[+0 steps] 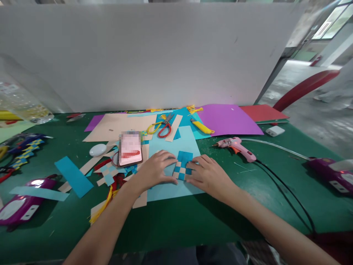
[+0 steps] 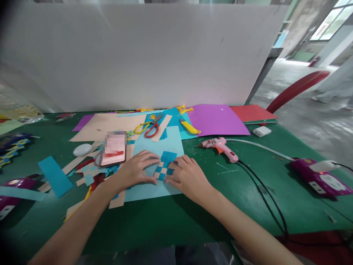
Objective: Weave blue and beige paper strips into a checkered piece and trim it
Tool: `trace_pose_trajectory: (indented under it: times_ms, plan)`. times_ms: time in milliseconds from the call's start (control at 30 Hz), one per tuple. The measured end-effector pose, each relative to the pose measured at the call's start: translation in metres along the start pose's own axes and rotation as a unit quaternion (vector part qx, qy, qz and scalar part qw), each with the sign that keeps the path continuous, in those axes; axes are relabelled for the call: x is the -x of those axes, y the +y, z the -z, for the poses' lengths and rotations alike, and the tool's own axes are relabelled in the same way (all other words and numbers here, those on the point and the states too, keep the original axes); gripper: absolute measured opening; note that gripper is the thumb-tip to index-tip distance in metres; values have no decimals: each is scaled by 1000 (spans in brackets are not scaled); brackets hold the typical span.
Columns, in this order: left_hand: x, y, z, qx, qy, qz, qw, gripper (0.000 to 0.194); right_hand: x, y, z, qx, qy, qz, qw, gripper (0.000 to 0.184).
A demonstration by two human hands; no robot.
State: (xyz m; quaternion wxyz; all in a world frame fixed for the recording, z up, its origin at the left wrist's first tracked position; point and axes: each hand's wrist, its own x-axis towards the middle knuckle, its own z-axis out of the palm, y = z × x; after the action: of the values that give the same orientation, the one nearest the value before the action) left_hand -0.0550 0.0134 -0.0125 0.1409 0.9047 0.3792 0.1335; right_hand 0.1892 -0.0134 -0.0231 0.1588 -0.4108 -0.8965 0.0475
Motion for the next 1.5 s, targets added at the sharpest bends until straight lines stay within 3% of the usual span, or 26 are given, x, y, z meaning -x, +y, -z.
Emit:
trace_pose_trajectory:
  times_ms: [267,467,733,1000,1267,1367,1500]
  plan:
    - [0,7,2,-13,6,-7,1000,66,4,13,0,-30,13,37,999,41]
    - [0,4,1,0,8,-16,1000,55,6,8,-1,-45,6,46,998,26]
    - [-4,11,-1,-11,40,-40,998,51,11,17,9,-56,54,50,996,25]
    - [-8,18,-22,-49,-47,-38,997,50,26,15,8,-34,25,42,998,21]
    - [-8,17,-24,-39,-56,-28,997,51,31,17,7,-19,17,37,999,25]
    - [-6,15,-21,-7,-39,-22,999,52,32,17,6,-29,31,35,998,25]
    - [-4,12,-13,17,47,-39,998,37,32,19,7,-53,63,44,996,26]
